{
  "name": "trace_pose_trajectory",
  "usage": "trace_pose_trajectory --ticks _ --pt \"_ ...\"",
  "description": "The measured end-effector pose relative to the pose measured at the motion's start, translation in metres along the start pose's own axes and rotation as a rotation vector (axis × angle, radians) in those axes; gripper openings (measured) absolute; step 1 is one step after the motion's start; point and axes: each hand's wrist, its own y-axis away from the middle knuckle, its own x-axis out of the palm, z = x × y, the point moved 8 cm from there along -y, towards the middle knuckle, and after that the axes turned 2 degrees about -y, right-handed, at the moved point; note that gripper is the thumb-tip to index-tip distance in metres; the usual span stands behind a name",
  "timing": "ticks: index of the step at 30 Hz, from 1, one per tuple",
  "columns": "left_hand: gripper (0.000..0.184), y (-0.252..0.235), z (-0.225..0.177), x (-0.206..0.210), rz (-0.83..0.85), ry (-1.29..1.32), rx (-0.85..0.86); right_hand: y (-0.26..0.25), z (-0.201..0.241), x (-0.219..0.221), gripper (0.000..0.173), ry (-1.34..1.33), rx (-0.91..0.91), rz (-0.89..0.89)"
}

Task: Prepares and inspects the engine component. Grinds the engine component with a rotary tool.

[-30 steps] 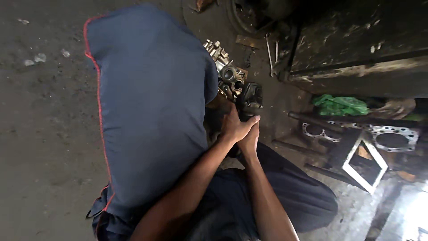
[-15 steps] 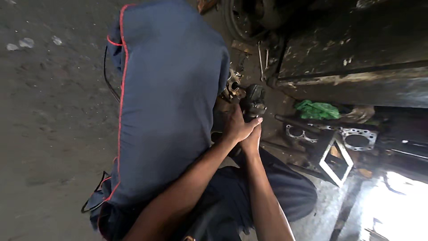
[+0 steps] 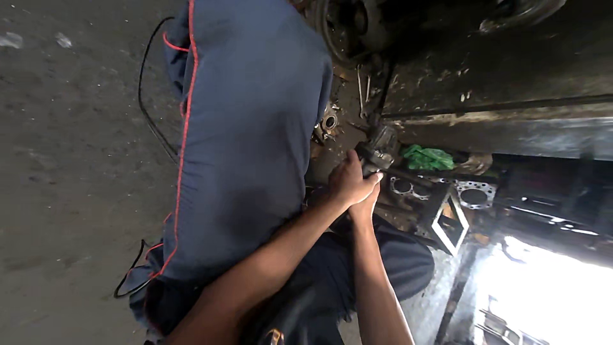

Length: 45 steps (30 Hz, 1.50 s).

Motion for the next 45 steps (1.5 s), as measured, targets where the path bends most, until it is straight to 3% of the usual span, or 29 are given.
trace_pose_trajectory --ticks 8,12,22,31,40,45 --pt "0.080 -0.001 0.010 -0.011 -0.079 0.040 -0.074 -0.008 -0.006 0.012 0.050 -0.028 -0.053 0.113" --pt "0.092 -0.010 0.022 -0.015 -0.119 0.081 -0.093 -0.015 -0.011 0.023 0.048 0.001 -0.071 0.145" --pt "0.103 -0.032 0.054 -0.016 -0.132 0.169 -0.093 -0.018 -0.018 0.046 0.052 0.163 -0.059 0.159" --pt "0.091 -0.023 0.041 -0.019 -0.097 0.097 -0.098 -0.017 -0.013 0.038 0.055 0.190 -0.092 0.134" --pt "0.102 -0.036 0.047 -0.026 -0.142 0.300 -0.077 -0.036 -0.010 0.046 0.058 0.350 -0.006 0.299" --pt "0.095 -0.039 0.043 -0.032 -0.169 0.382 -0.054 -0.047 -0.001 0.050 0.061 0.463 0.048 0.396"
